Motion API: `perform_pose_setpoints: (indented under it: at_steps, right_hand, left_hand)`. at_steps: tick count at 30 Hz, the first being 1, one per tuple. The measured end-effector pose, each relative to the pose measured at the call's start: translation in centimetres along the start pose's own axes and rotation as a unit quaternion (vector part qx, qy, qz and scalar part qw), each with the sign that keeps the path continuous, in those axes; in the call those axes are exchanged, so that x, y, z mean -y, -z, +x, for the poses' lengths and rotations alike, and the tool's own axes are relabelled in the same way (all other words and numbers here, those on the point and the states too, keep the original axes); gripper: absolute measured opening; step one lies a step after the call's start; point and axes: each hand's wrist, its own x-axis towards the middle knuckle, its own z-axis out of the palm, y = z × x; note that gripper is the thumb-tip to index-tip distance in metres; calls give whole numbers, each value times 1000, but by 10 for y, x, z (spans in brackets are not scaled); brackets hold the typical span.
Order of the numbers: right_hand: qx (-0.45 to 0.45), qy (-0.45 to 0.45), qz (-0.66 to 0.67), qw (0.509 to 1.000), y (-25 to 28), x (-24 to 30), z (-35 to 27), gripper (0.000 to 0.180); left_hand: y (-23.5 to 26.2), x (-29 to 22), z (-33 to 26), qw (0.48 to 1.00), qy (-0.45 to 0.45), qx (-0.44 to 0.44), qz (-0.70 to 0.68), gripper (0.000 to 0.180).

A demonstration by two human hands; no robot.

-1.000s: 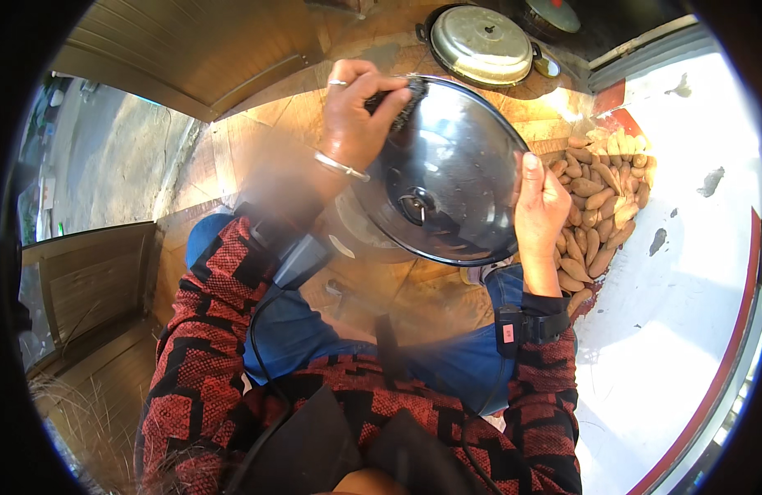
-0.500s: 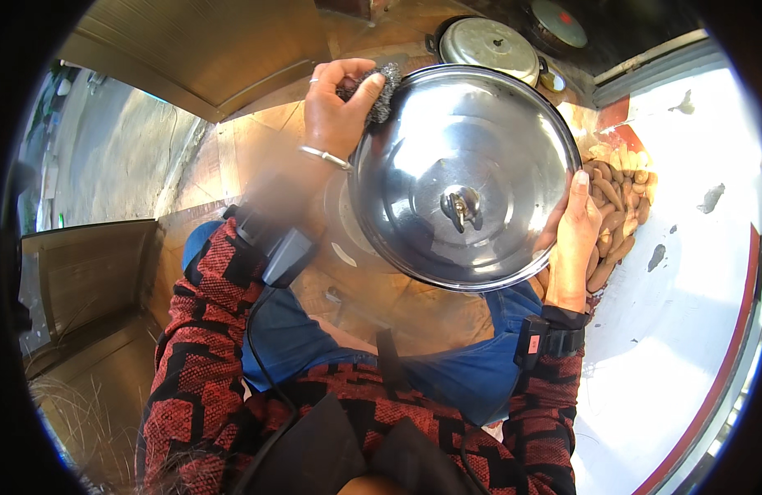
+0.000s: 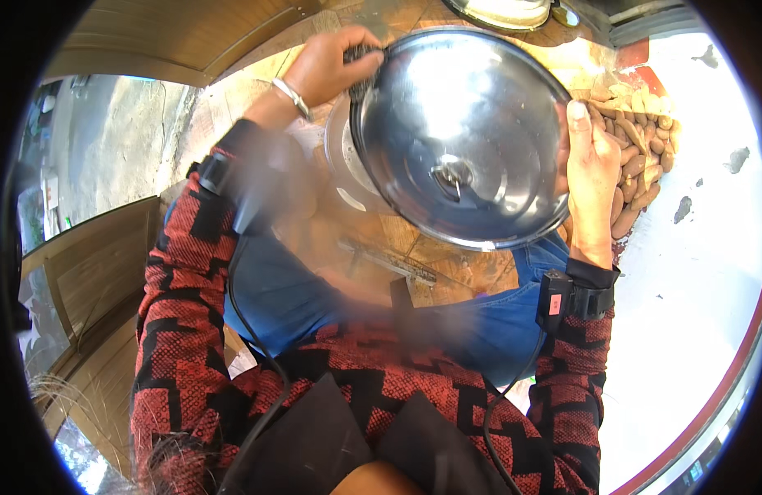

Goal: The person scrubs a metal pot lid with a steel wool pad while sitting on the floor. They rinse the lid at the sink and then continue scrubbing it on the floor.

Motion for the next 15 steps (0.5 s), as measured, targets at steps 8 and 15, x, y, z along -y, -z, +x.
perform_pose_setpoints:
  at_steps: [8,15]
  right_hand:
    - [-61,-96,-20,993,10,8,-2,51]
    - [-64,-145,162,974,6,4,-2,50]
  left_hand:
    - [-19,14,-39,957,220,-7,-188,20]
    - [-50,20,-66,863,311,-136,-373,12]
